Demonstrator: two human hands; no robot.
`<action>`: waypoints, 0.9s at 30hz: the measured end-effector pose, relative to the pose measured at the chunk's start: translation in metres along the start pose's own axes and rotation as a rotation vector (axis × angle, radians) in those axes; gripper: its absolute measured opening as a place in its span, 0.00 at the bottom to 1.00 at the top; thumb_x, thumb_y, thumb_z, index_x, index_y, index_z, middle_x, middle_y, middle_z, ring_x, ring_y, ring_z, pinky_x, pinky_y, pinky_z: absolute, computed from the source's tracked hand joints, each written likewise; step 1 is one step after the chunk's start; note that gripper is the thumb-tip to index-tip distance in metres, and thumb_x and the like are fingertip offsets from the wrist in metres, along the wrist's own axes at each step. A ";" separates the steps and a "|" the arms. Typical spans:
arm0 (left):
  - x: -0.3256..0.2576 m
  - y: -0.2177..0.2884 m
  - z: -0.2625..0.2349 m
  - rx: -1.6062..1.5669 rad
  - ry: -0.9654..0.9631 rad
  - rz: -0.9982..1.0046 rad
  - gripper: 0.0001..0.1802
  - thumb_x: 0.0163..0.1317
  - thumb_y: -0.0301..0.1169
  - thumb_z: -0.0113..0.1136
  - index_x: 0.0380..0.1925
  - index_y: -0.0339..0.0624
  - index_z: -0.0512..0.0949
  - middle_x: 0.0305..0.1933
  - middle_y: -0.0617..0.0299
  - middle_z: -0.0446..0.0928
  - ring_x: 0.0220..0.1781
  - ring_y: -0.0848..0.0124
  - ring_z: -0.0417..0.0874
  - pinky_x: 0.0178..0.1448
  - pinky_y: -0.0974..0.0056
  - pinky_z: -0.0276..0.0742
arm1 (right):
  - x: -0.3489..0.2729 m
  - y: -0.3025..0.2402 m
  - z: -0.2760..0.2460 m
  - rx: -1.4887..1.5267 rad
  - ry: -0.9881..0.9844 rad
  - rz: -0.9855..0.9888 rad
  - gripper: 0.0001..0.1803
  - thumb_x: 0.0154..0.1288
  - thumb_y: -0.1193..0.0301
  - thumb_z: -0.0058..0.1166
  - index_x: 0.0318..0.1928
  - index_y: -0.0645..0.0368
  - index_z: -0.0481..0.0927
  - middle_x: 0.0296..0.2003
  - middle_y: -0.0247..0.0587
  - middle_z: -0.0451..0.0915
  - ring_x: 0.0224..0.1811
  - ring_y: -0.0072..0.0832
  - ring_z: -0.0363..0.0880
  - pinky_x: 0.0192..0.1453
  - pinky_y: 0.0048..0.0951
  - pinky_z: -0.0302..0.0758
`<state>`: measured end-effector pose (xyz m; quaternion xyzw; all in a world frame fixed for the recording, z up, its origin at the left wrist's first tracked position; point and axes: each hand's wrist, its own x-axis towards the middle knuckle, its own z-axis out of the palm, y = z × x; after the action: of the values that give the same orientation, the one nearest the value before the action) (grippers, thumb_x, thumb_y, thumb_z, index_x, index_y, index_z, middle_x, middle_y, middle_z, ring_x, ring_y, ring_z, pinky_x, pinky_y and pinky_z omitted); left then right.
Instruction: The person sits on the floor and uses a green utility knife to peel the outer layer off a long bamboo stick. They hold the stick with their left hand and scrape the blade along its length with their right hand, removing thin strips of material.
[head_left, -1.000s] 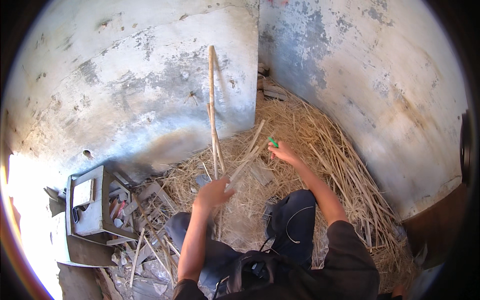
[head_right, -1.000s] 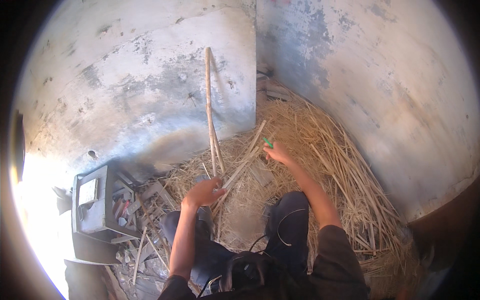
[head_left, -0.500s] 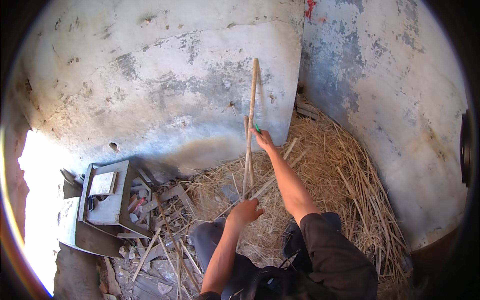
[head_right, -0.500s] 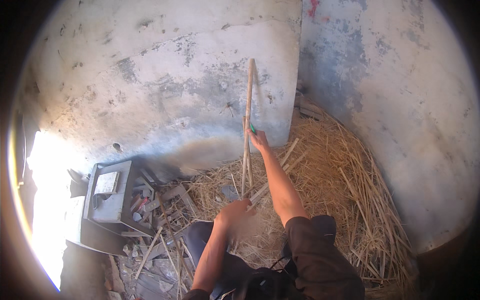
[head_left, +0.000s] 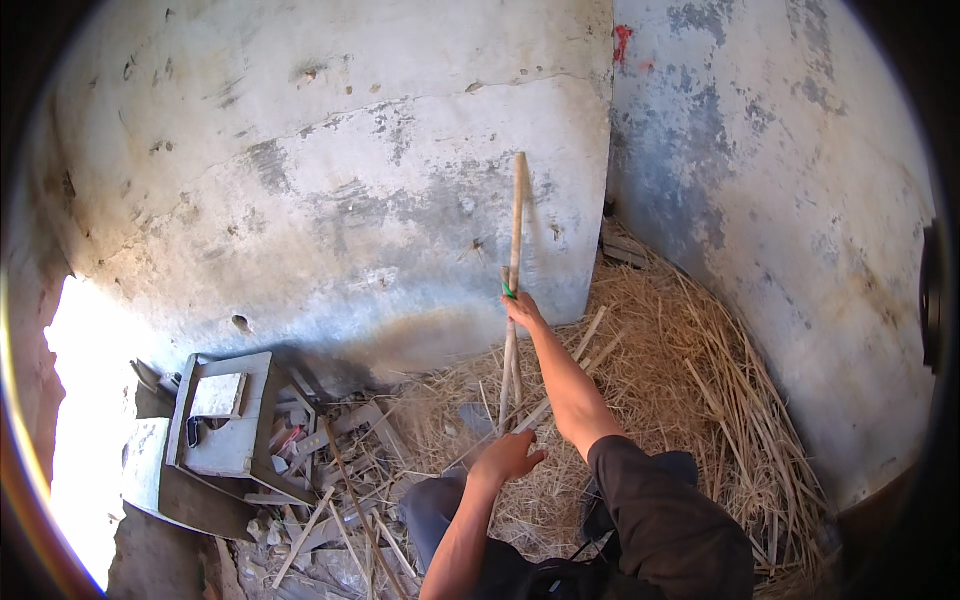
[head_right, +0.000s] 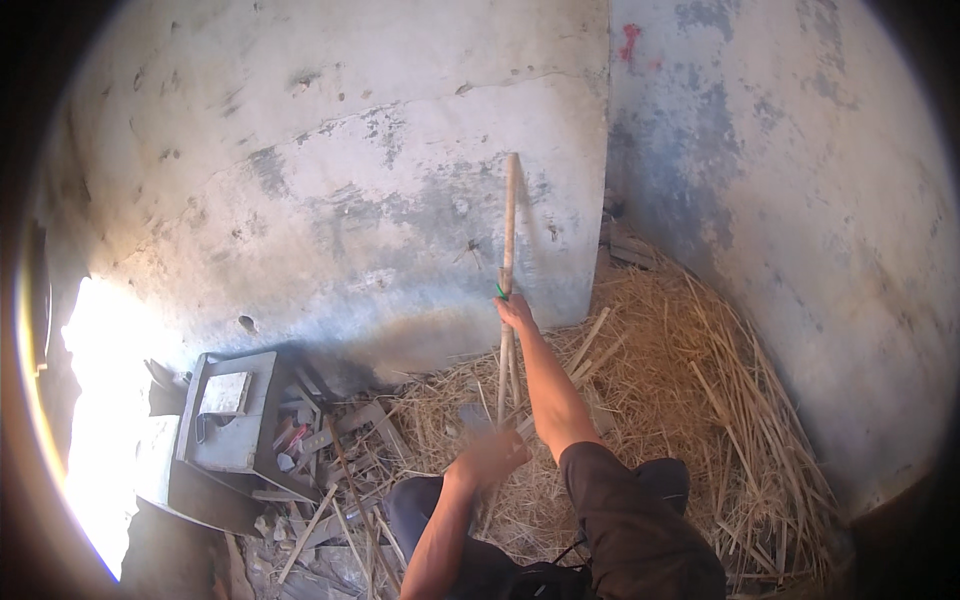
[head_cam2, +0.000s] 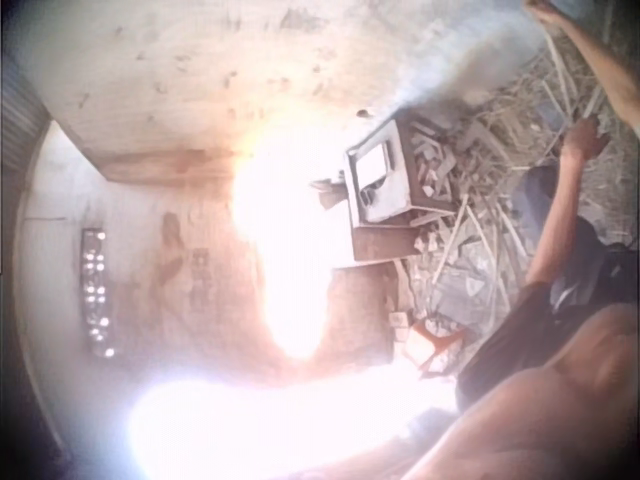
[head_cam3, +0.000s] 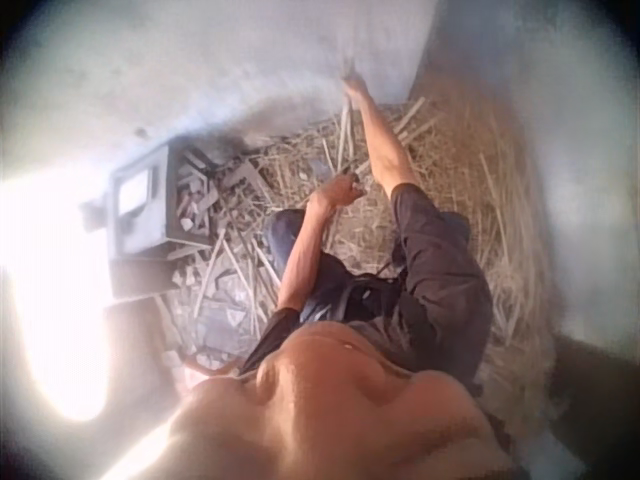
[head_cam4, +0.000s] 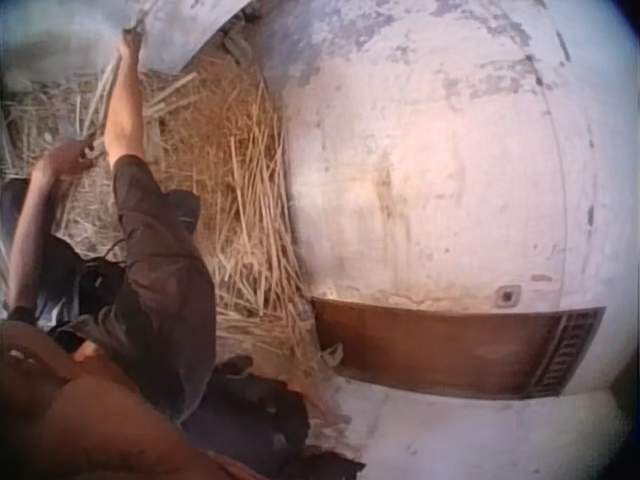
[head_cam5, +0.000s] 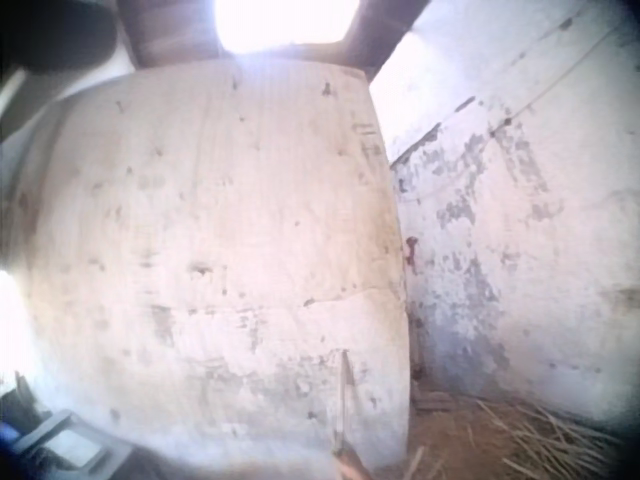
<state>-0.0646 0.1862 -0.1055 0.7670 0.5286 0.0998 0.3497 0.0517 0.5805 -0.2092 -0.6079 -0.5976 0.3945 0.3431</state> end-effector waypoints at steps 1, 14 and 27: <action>-0.001 0.003 -0.001 -0.027 -0.015 0.010 0.31 0.75 0.54 0.64 0.61 0.37 0.78 0.59 0.39 0.86 0.63 0.41 0.87 0.65 0.42 0.81 | -0.002 0.000 -0.007 -0.022 0.040 -0.011 0.23 0.74 0.51 0.61 0.51 0.58 0.91 0.33 0.56 0.90 0.41 0.45 0.92 0.49 0.48 0.85; 0.012 0.000 -0.008 0.081 0.547 -0.203 0.53 0.66 0.46 0.76 0.81 0.35 0.57 0.70 0.34 0.73 0.72 0.36 0.77 0.74 0.40 0.77 | -0.163 -0.099 -0.123 0.095 0.139 -0.505 0.08 0.73 0.73 0.66 0.45 0.50 0.96 0.44 0.36 0.94 0.41 0.22 0.87 0.45 0.30 0.81; -0.064 0.109 -0.052 0.421 0.926 0.202 0.36 0.72 0.53 0.70 0.71 0.46 0.76 0.74 0.53 0.74 0.82 0.48 0.66 0.84 0.36 0.52 | -0.354 -0.109 -0.300 1.305 -0.229 -0.703 0.07 0.70 0.76 0.62 0.31 0.54 0.86 0.49 0.38 0.82 0.43 0.21 0.70 0.28 0.18 0.66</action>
<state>-0.0382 0.1310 0.0168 0.7432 0.5601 0.3536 -0.0940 0.2784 0.2493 0.0482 -0.0094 -0.4330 0.5968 0.6754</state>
